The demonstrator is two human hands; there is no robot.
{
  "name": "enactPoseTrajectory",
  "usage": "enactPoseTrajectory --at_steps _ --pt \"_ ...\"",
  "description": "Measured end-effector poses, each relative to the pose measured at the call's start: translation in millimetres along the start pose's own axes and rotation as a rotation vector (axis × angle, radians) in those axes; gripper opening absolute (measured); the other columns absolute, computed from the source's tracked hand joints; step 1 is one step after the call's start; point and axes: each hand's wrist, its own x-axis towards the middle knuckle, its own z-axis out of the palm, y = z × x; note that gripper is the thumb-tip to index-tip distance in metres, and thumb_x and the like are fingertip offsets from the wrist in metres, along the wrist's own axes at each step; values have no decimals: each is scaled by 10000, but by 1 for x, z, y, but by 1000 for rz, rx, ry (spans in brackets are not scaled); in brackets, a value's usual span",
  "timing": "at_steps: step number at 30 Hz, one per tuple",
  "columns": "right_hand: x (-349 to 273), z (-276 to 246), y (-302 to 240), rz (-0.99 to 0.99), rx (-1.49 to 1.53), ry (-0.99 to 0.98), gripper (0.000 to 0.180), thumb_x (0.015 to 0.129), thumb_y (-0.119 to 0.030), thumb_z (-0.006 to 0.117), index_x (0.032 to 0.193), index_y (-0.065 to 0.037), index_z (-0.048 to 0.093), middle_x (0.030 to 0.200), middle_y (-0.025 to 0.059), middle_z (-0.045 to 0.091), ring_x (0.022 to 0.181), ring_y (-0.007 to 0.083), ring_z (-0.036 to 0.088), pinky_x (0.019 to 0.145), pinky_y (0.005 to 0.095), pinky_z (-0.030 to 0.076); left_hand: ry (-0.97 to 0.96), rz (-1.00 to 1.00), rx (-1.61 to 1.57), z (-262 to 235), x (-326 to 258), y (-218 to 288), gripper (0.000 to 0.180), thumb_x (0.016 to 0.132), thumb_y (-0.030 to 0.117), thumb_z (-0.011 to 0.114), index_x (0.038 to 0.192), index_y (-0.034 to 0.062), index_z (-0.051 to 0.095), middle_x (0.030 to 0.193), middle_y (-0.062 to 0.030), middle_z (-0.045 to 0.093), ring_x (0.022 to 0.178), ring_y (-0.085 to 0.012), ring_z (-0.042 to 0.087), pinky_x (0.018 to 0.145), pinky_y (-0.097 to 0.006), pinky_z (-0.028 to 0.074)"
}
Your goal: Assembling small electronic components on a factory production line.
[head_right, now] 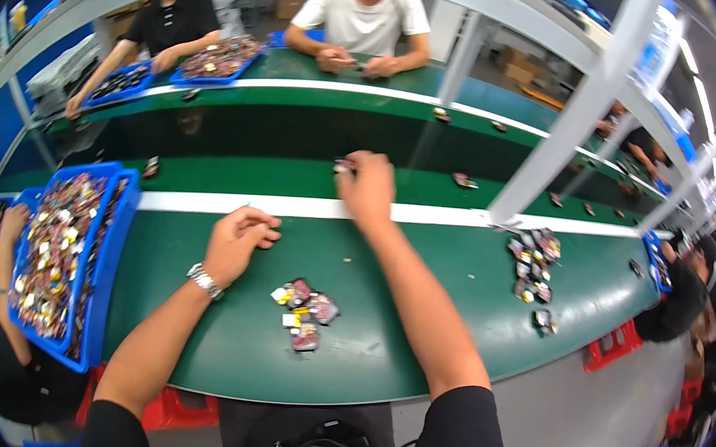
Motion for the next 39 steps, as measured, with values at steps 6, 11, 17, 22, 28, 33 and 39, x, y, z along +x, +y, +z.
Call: enactPoseTrajectory --at_steps 6,11,17,22,28,33,39 --pt "-78 -58 -81 -35 378 -786 377 752 -290 753 994 -8 688 970 171 628 954 313 612 851 389 500 -5 71 53 -8 2 -9 118 945 71 544 1024 -9 579 1033 -132 672 839 -165 668 716 -261 524" --pt "-76 -57 -88 32 481 -927 289 623 -165 813 791 -32 620 848 130 612 850 292 621 736 373 503 19 32 58 -12 3 -19 115 924 35 540 1027 0 576 1003 -110 661 796 -153 655 686 -249 516" --pt "-42 -25 -47 298 1029 -573 216 719 -14 767 801 6 568 676 93 679 585 147 648 553 274 501 15 -235 -19 -10 26 3 187 961 161 521 1114 55 538 995 -109 662 751 -143 661 626 -234 543" --pt "-47 20 -42 375 1069 -228 159 755 -24 721 836 -3 586 732 70 646 656 117 629 604 256 502 26 -196 -54 1 31 -1 269 998 188 483 1219 39 516 1016 -109 653 763 -142 661 638 -217 536" --pt "-52 9 -54 159 863 -337 242 691 -54 759 869 2 604 719 91 643 673 140 613 647 262 509 -70 -10 43 -5 22 -8 328 998 175 475 1291 27 490 1074 -106 651 866 -137 649 685 -226 532" --pt "-48 -4 -51 121 897 -395 348 635 -30 787 897 -4 559 700 93 627 684 166 638 634 287 521 -83 -200 -175 -10 22 4 258 955 151 554 1185 36 535 976 -62 664 776 -82 604 657 -204 498" --pt "-48 -2 -59 130 916 -377 350 648 -28 773 896 -4 528 709 85 612 654 171 623 612 301 513 -212 -131 88 -6 19 2 276 936 134 587 1189 38 530 891 -12 630 712 -28 544 563 -159 407"
